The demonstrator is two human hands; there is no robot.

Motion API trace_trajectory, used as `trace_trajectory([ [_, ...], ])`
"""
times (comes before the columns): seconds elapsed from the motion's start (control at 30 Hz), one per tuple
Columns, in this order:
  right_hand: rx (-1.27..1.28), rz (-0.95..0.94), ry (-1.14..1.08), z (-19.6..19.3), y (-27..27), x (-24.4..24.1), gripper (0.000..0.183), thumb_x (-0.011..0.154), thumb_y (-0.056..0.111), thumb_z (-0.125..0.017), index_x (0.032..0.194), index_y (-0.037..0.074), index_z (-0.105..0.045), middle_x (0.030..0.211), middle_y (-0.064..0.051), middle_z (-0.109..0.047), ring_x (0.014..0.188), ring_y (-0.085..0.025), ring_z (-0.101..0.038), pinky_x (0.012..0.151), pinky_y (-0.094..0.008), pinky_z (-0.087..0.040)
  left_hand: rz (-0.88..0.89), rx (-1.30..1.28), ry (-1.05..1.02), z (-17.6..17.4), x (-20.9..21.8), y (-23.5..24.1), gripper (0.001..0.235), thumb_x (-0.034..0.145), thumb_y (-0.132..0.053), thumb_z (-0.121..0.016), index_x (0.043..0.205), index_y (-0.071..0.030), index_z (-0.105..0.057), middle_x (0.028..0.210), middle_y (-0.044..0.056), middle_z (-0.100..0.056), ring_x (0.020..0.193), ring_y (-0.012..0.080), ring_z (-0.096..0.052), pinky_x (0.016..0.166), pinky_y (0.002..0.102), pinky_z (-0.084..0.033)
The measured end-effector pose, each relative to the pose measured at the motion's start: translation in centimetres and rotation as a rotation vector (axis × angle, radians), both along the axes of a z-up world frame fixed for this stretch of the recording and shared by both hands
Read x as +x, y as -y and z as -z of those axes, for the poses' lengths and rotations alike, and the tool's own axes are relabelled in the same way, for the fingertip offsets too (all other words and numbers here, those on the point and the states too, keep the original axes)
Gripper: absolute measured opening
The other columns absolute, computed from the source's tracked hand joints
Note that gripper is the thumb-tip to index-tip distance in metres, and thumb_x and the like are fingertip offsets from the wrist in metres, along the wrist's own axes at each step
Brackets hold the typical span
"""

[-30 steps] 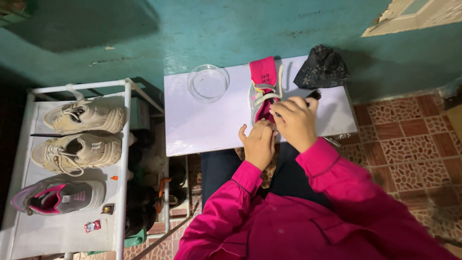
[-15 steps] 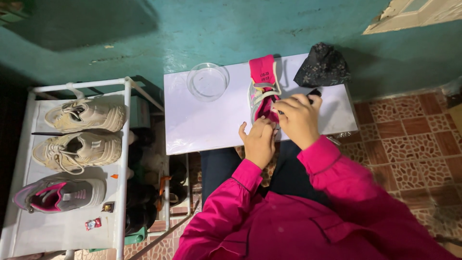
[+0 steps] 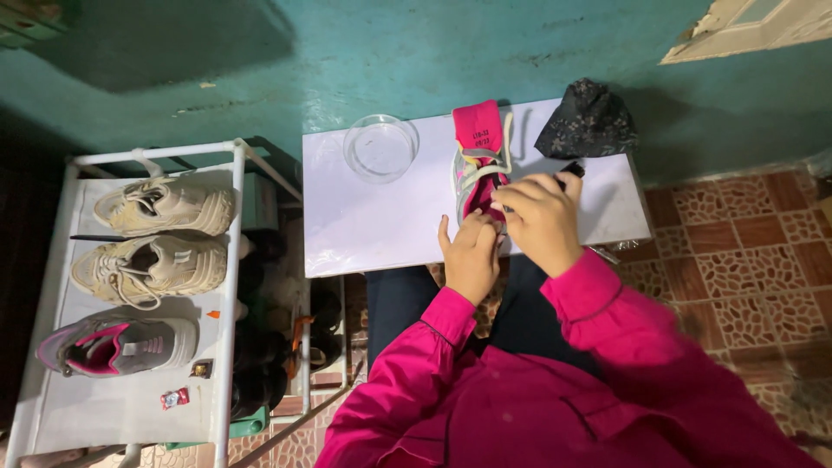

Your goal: The person cleans a gray and pink sneaker by first brushing the interior lining with a small brush. They then dip the brush into a bowl of water and scrub the exterior upper and sole of the shoe. The person also uses a cloth to wipe the shoe's surface.

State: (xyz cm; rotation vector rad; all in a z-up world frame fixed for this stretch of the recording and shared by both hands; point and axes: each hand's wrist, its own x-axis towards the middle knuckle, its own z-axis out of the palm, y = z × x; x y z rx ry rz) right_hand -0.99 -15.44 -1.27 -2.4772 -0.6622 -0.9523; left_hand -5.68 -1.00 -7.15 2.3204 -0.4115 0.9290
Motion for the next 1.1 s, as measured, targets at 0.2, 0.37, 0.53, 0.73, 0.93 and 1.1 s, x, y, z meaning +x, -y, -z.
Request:
trace_trajectory([
  [0.2, -0.010, 0.033, -0.032, 2.1, 1.1, 1.8, 0.024, 0.079, 0.014, -0.076, 0.094, 0.033, -0.076, 0.095, 0.015, -0.073, 0.092, -0.018, -0.067, 0.094, -0.043, -0.039, 0.069, -0.024, -0.007, 0.1, 0.8, -0.1, 0.013, 0.098, -0.025, -0.064, 0.099, -0.012, -0.065, 0.107, 0.006, -0.071, 0.115, 0.0257, -0.068, 0.107, 0.048, -0.043],
  [0.37, 0.087, -0.075, -0.017, -3.4, -0.9, -1.3, 0.017, 0.086, 0.013, -0.075, 0.094, 0.028, -0.077, 0.096, 0.011, -0.076, 0.093, -0.019, -0.069, 0.094, -0.042, -0.037, 0.084, -0.040, -0.007, 0.2, 0.8, -0.2, 0.014, 0.096, -0.023, -0.066, 0.096, -0.009, -0.065, 0.107, 0.009, -0.071, 0.114, 0.0289, -0.068, 0.107, 0.047, -0.045],
  [0.53, 0.163, -0.142, -0.013, -4.2, -0.6, -0.1, 0.009, 0.090, 0.020, -0.076, 0.094, 0.028, -0.078, 0.096, 0.012, -0.077, 0.086, -0.020, -0.069, 0.086, -0.038, -0.040, 0.081, -0.026, -0.005, 0.4, 1.0, -0.1, 0.015, 0.096, -0.024, -0.066, 0.093, -0.009, -0.064, 0.104, 0.008, -0.071, 0.113, 0.0289, -0.069, 0.107, 0.045, -0.046],
  [0.73, 0.207, -0.140, -0.081, -5.3, 0.9, -1.1, 0.015, 0.083, 0.012, -0.084, 0.090, 0.023, -0.077, 0.086, 0.007, -0.075, 0.076, -0.021, -0.067, 0.081, -0.035, -0.042, 0.075, -0.034, -0.024, 1.3, 0.8, 0.1, 0.015, 0.096, -0.025, -0.066, 0.096, -0.010, -0.065, 0.106, 0.008, -0.070, 0.115, 0.0289, -0.068, 0.110, 0.046, -0.045],
  [0.93, 0.256, -0.159, -0.124, -5.2, 0.8, -1.6, 0.017, 0.081, 0.007, -0.085, 0.090, 0.021, -0.079, 0.083, 0.004, -0.074, 0.074, -0.023, -0.068, 0.078, -0.035, -0.045, 0.069, -0.014, -0.022, 1.0, 0.8, 0.0, 0.016, 0.096, -0.026, -0.066, 0.096, -0.009, -0.065, 0.106, 0.008, -0.070, 0.114, 0.0293, -0.068, 0.111, 0.046, -0.045],
  [1.1, 0.118, -0.208, -0.127, -1.7, 0.6, 1.1, 0.016, 0.081, 0.016, -0.081, 0.090, 0.029, -0.080, 0.094, 0.012, -0.077, 0.097, -0.018, -0.069, 0.088, -0.036, -0.036, 0.077, -0.011, -0.029, 1.7, 1.0, 0.0, 0.012, 0.096, -0.022, -0.066, 0.099, -0.011, -0.066, 0.108, 0.007, -0.070, 0.115, 0.0288, -0.068, 0.111, 0.046, -0.045],
])
